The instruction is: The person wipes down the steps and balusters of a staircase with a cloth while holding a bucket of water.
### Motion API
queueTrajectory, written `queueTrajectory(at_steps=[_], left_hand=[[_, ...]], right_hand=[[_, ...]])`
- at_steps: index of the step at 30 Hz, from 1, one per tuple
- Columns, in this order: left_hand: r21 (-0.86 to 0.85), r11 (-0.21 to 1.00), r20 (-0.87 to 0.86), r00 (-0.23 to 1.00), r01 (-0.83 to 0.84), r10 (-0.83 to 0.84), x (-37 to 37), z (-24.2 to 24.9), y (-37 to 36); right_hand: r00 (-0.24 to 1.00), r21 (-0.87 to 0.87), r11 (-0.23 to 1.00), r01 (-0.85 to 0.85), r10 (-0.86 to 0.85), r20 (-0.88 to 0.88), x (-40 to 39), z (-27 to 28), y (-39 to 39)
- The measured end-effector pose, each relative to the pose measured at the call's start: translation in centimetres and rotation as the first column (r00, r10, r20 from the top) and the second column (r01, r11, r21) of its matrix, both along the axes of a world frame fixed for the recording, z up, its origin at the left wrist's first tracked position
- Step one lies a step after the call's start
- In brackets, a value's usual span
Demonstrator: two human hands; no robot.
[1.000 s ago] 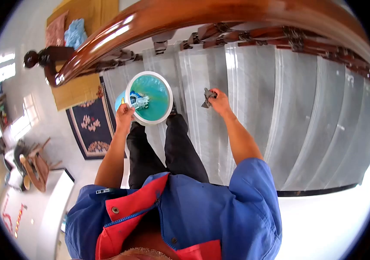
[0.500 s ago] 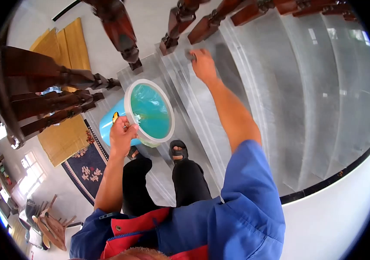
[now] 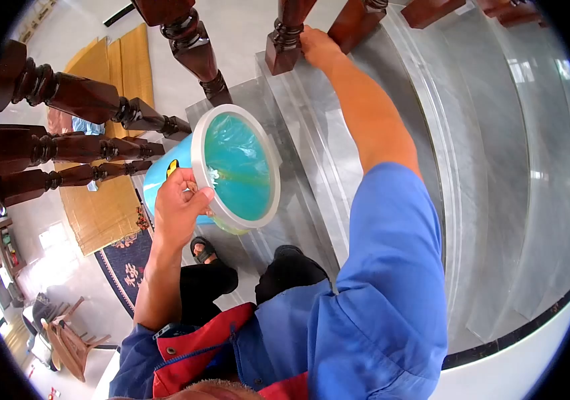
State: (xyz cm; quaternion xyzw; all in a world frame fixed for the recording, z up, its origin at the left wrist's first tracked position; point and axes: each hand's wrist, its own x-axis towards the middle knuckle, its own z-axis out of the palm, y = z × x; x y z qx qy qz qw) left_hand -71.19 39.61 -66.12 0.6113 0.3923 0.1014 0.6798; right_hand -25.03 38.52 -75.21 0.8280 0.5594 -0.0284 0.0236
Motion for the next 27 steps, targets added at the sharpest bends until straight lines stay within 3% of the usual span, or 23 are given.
queueTrajectory(at_steps=[1, 3, 5, 6, 8, 9, 11, 14, 15, 17, 18, 22, 24, 25, 27], left_hand=[[-0.003, 1.000, 0.000, 1.000, 0.003, -0.003, 0.0, 0.0, -0.2], [-0.010, 1.000, 0.037, 0.999, -0.017, 0.018, 0.1, 0.1, -0.6], [-0.053, 0.998, 0.060, 0.998, -0.025, 0.029, 0.1, 0.8, -0.9], [-0.085, 0.996, 0.075, 0.996, -0.036, 0.043, 0.1, 1.1, -0.7], [-0.102, 0.994, 0.083, 0.995, -0.042, 0.051, 0.1, 1.3, -0.5], [-0.129, 0.990, 0.081, 0.995, -0.048, 0.059, 0.0, 1.3, -0.5], [-0.138, 0.989, 0.085, 0.994, -0.051, 0.063, -0.1, 1.0, -0.7], [-0.115, 0.991, 0.092, 0.993, -0.069, 0.079, 0.6, 1.5, -1.1], [-0.094, 0.992, 0.090, 0.992, -0.079, 0.087, 0.9, 1.7, -1.3], [-0.060, 0.995, 0.090, 0.992, -0.078, 0.084, 1.5, 1.2, -1.1], [-0.038, 0.996, 0.080, 0.994, -0.077, 0.080, 1.4, 1.0, -1.1], [-0.087, 0.987, 0.105, 0.984, -0.135, 0.144, 1.7, 0.8, -1.0], [-0.063, 0.990, 0.082, 0.988, -0.124, 0.129, 1.5, 0.6, -1.0], [-0.065, 0.990, 0.081, 0.988, -0.123, 0.128, 1.5, 0.5, -0.9], [-0.058, 0.992, 0.088, 0.989, -0.112, 0.117, 2.0, 0.6, -1.1]], right_hand=[[1.000, -0.003, 1.000, 0.003, -0.003, 0.000, -0.6, -0.6, -0.7], [0.898, -0.174, 0.969, -0.177, 0.231, 0.374, -2.0, -1.6, -2.7], [0.991, 0.094, 0.988, -0.119, 0.112, 0.078, -6.0, 0.2, -7.0], [0.990, 0.100, 0.988, -0.120, 0.112, 0.088, -6.9, 0.8, -8.6], [0.968, 0.101, 0.984, -0.148, 0.165, -0.187, -7.6, 1.1, -11.4], [0.969, 0.104, 0.984, -0.147, 0.164, -0.187, -7.4, 1.4, -11.2], [0.972, 0.327, 0.943, 0.060, 0.019, -0.232, -6.7, 2.0, -10.2], [0.972, 0.495, 0.858, 0.134, -0.018, -0.232, -4.9, 1.4, -5.5], [0.973, 0.502, 0.855, 0.133, -0.017, -0.229, -4.8, 1.2, -4.5], [0.982, 0.205, 0.972, 0.113, -0.077, -0.175, -4.6, -0.1, -2.8], [0.975, 0.428, 0.893, 0.137, -0.045, -0.219, -4.5, -2.2, -2.9], [0.974, 0.438, 0.892, -0.109, 0.184, -0.132, -4.4, -2.2, -7.7], [0.968, 0.150, 0.967, -0.205, 0.223, -0.113, -4.6, -0.6, -8.8], [0.968, 0.148, 0.968, -0.204, 0.222, -0.115, -4.6, 0.1, -8.3], [0.959, 0.267, 0.925, -0.269, 0.230, 0.166, -3.9, 1.2, -6.4]])
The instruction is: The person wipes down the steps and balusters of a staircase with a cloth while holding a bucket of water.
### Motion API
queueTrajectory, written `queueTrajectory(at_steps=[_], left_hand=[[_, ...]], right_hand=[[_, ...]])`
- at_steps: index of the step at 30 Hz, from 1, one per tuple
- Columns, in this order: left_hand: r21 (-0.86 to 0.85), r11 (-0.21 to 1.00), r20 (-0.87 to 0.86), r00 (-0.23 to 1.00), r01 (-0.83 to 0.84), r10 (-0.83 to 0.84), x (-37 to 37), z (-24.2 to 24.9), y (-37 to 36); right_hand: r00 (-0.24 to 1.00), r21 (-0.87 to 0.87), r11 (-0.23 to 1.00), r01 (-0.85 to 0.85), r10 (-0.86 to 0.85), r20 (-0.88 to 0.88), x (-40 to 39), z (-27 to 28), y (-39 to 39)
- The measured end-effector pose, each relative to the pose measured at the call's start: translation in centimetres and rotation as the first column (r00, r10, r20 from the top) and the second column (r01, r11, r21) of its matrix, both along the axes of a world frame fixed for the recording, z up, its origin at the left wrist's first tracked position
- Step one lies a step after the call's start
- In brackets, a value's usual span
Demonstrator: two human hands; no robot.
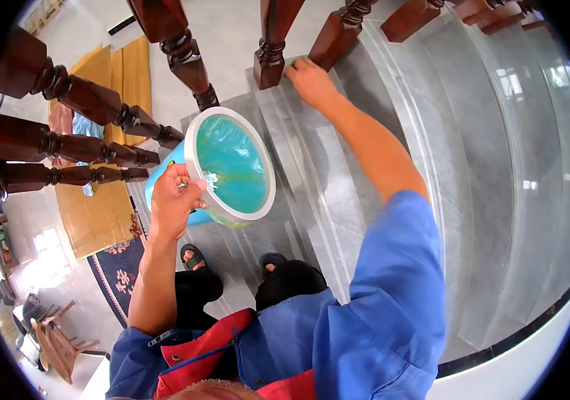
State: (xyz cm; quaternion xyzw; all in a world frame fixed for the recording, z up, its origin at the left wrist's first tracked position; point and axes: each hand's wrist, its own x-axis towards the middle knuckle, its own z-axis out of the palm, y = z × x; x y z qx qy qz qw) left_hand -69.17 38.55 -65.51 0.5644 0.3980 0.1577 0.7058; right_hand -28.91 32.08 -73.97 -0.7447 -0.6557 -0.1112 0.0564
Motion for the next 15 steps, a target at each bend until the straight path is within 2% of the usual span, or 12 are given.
queueTrajectory(at_steps=[1, 3, 4, 6, 7, 8, 10, 12, 15], left_hand=[[0.008, 1.000, -0.005, 1.000, 0.009, -0.009, 0.1, 0.0, 0.1], [0.057, 0.997, -0.057, 0.997, 0.049, -0.046, 0.9, 0.3, 0.0], [0.064, 0.996, -0.057, 0.997, 0.065, -0.061, 1.2, 0.3, 0.1], [0.062, 0.993, -0.081, 0.992, 0.105, -0.100, 1.5, 0.4, 0.0], [0.055, 0.992, -0.083, 0.990, 0.116, -0.111, 1.7, 0.5, -0.3], [0.052, 0.995, -0.066, 0.994, 0.091, -0.087, 1.7, 0.5, -0.4], [0.043, 0.997, -0.038, 0.997, 0.067, -0.065, 2.0, 0.4, -0.8], [0.068, 0.994, -0.052, 0.995, 0.089, -0.085, 1.9, 0.2, -0.6], [0.074, 0.992, -0.063, 0.993, 0.101, -0.097, 1.8, 0.7, -0.4]], right_hand=[[1.000, 0.008, 1.000, 0.009, -0.009, -0.005, 0.6, -0.5, 1.4], [0.978, -0.006, 0.993, 0.116, -0.114, 0.172, 1.9, -1.4, 4.0], [0.976, 0.002, 0.991, 0.132, -0.130, 0.172, 1.3, -1.2, 5.0], [0.930, -0.351, 0.893, 0.281, -0.164, 0.328, 0.9, -0.9, 6.2], [0.849, -0.187, 0.965, 0.181, -0.058, 0.525, 0.9, -1.9, 4.8], [0.850, -0.194, 0.962, 0.192, -0.064, 0.523, 0.8, -2.5, 3.9], [0.950, -0.208, 0.969, 0.132, -0.064, 0.307, 0.1, -2.5, 1.8], [0.970, -0.136, 0.989, 0.057, -0.022, 0.240, -1.8, -2.6, -2.7], [0.987, -0.124, 0.989, 0.079, -0.060, 0.148, -2.9, -0.7, -7.9]])
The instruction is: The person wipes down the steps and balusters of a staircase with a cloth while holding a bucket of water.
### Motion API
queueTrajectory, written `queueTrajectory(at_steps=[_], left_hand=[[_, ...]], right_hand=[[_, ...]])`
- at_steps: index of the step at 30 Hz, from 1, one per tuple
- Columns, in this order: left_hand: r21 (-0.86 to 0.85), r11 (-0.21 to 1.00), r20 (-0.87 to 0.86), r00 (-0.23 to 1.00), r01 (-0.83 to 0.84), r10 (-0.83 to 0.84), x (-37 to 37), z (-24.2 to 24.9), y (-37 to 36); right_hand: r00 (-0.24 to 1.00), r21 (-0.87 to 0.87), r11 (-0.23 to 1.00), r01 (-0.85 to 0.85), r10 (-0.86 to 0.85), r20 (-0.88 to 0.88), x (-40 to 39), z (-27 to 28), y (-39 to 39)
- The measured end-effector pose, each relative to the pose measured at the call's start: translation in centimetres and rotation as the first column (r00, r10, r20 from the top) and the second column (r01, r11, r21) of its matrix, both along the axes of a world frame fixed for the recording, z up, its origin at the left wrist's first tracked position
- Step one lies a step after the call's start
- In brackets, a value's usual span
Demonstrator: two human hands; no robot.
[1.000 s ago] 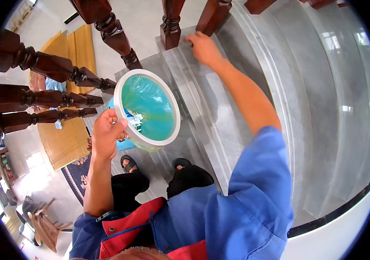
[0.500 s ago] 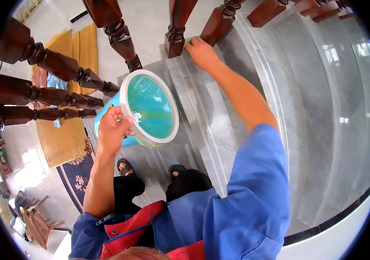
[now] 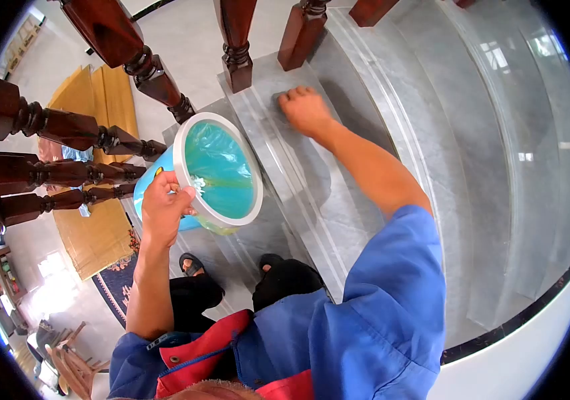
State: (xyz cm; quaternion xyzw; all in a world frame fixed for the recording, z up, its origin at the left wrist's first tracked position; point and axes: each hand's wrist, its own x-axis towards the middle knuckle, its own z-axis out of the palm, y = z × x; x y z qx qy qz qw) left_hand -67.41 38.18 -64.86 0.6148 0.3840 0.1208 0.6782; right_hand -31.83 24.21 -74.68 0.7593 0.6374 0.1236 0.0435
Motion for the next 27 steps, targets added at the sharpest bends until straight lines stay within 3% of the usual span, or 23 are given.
queueTrajectory(at_steps=[3, 6, 8, 13, 15, 16, 18, 19, 22, 26, 27], left_hand=[[0.000, 1.000, -0.015, 0.999, 0.029, -0.029, 0.1, -0.1, 0.2], [0.051, 0.998, -0.047, 0.998, 0.041, -0.039, 0.7, 0.1, -0.1], [0.033, 0.999, -0.026, 0.999, 0.040, -0.039, 1.0, 0.1, -0.3], [0.014, 0.998, -0.016, 0.998, 0.061, -0.061, 1.1, 0.5, -0.5], [0.031, 0.998, -0.019, 0.999, 0.046, -0.045, 0.8, 0.3, -0.8], [0.027, 0.999, -0.016, 0.999, 0.042, -0.042, 0.8, 0.1, -0.8], [0.023, 1.000, -0.002, 1.000, 0.022, -0.022, 0.6, -0.1, -0.7], [0.018, 1.000, -0.009, 1.000, 0.022, -0.022, 0.5, -0.3, -0.6], [0.065, 0.995, -0.062, 0.996, 0.070, -0.066, 0.8, -0.5, -0.2], [0.089, 0.992, -0.090, 0.993, 0.087, -0.079, 1.4, -0.6, -0.8], [0.078, 0.994, -0.077, 0.995, 0.071, -0.065, 1.7, -0.8, -0.9]], right_hand=[[0.988, 0.139, 0.984, 0.115, -0.128, 0.087, 2.8, 1.3, 0.3], [0.955, 0.095, 0.959, 0.267, -0.277, 0.106, 5.6, 1.0, 2.8], [0.961, 0.066, 0.971, 0.229, -0.236, 0.142, 7.5, -2.0, 3.2], [0.969, 0.084, 0.979, 0.185, -0.196, 0.149, 4.7, -2.6, 0.3], [0.951, -0.029, 0.951, 0.308, -0.308, -0.008, 1.4, -1.4, -2.5], [0.952, -0.032, 0.952, 0.305, -0.305, -0.005, -0.1, -0.8, -4.0], [0.905, -0.002, 0.960, 0.279, -0.264, -0.333, -2.2, 0.1, -6.4], [0.903, -0.009, 0.960, 0.279, -0.266, -0.338, -2.3, 0.4, -7.0], [0.858, 0.252, 0.843, 0.475, -0.380, -0.346, -2.4, 1.5, -8.0], [0.775, 0.286, 0.731, 0.620, -0.514, -0.368, -2.5, -2.6, -6.1], [0.738, 0.323, 0.690, 0.648, -0.463, -0.491, -3.8, -3.2, -4.4]])
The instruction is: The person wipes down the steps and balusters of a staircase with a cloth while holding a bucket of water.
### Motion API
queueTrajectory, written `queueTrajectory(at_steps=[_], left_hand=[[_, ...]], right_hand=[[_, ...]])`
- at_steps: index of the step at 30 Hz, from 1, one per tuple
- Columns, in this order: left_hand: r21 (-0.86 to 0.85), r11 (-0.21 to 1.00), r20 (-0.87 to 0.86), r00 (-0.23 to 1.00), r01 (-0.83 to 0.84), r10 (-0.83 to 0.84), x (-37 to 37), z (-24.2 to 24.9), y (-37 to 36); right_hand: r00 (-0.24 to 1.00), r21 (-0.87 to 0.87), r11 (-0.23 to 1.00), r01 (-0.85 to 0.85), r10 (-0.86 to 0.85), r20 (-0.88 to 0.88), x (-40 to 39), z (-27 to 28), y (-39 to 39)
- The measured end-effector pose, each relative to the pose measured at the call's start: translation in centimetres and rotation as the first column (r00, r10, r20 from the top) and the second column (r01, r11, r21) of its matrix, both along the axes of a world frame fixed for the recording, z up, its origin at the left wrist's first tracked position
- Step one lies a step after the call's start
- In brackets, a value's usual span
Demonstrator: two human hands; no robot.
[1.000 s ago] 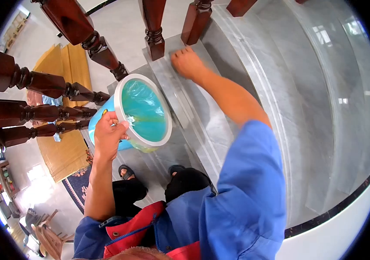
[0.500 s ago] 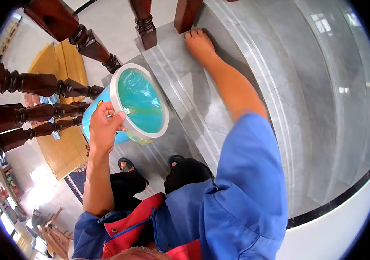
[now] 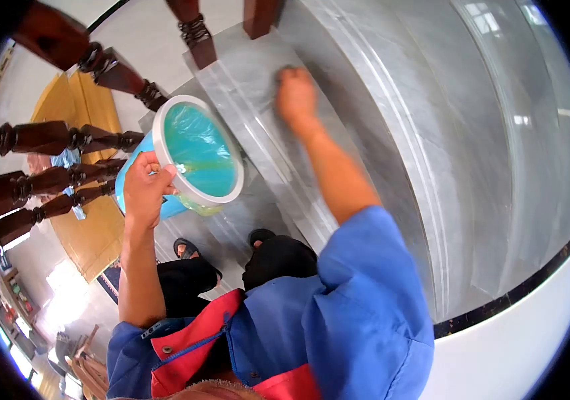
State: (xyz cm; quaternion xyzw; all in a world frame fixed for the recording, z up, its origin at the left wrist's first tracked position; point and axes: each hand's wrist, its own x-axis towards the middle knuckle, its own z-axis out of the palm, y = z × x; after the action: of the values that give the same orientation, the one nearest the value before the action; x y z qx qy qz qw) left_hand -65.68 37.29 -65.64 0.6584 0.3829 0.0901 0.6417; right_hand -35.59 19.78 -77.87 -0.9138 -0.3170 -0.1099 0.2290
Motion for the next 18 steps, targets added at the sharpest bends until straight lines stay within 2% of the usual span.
queueTrajectory(at_steps=[1, 3, 4, 6, 8, 10, 11, 13, 14, 15, 16, 17, 18], left_hand=[[-0.025, 1.000, 0.017, 1.000, -0.016, 0.017, 0.4, 0.2, -0.2], [-0.034, 0.999, 0.006, 1.000, 0.012, -0.011, 0.8, 0.0, 0.0], [-0.039, 0.999, -0.004, 1.000, 0.012, -0.012, 0.9, -0.1, 0.1], [-0.052, 0.999, -0.002, 1.000, 0.013, -0.013, 1.1, -0.4, 0.2], [-0.062, 0.998, 0.028, 0.999, 0.018, -0.017, 0.9, -0.7, 0.4], [-0.058, 0.998, 0.010, 1.000, 0.010, -0.009, 1.0, -0.8, 0.3], [-0.062, 0.998, -0.007, 1.000, 0.014, -0.015, 0.9, -0.7, 0.2], [-0.044, 0.999, -0.026, 0.999, 0.018, -0.019, 0.9, -0.9, 0.3], [-0.022, 0.999, -0.031, 0.999, 0.028, -0.028, 1.1, -0.9, 0.2], [-0.018, 0.999, -0.023, 0.999, 0.038, -0.038, 1.4, -1.1, 0.3], [-0.047, 0.998, -0.019, 0.999, 0.030, -0.031, 1.3, -1.2, 0.5], [-0.075, 0.997, -0.011, 1.000, 0.021, -0.022, 1.5, -1.3, 0.6], [-0.073, 0.997, -0.006, 1.000, 0.025, -0.026, 1.7, -1.2, 0.6]], right_hand=[[0.996, -0.023, 0.997, -0.079, 0.077, -0.053, -1.7, -0.6, 1.5], [0.908, 0.133, 0.952, -0.275, 0.303, -0.289, -6.2, 0.9, 3.4], [0.858, 0.220, 0.913, -0.342, 0.399, -0.324, -7.8, 1.4, 3.5], [0.879, 0.279, 0.918, -0.283, 0.364, -0.308, -8.9, 2.9, 1.6], [0.979, 0.157, 0.980, -0.120, 0.143, -0.143, -7.5, 3.2, -1.7], [0.998, 0.050, 0.997, 0.059, -0.058, -0.013, -5.2, 3.6, -5.3], [0.999, 0.051, 0.997, 0.050, -0.050, -0.017, -4.1, 3.1, -5.8], [0.971, -0.049, 0.970, 0.238, -0.239, -0.004, -2.2, 1.8, -6.2], [0.966, -0.064, 0.969, 0.240, -0.245, -0.083, -2.7, 0.4, -4.6], [0.981, 0.012, 0.987, 0.158, -0.156, -0.116, -5.1, 1.1, -1.9], [0.984, 0.066, 0.998, -0.006, 0.017, -0.175, -7.5, 0.2, 0.0], [0.939, 0.172, 0.948, -0.266, 0.295, -0.176, -10.7, 0.3, 1.3], [0.711, 0.332, 0.835, -0.440, 0.549, -0.439, -12.7, 2.0, 2.0]])
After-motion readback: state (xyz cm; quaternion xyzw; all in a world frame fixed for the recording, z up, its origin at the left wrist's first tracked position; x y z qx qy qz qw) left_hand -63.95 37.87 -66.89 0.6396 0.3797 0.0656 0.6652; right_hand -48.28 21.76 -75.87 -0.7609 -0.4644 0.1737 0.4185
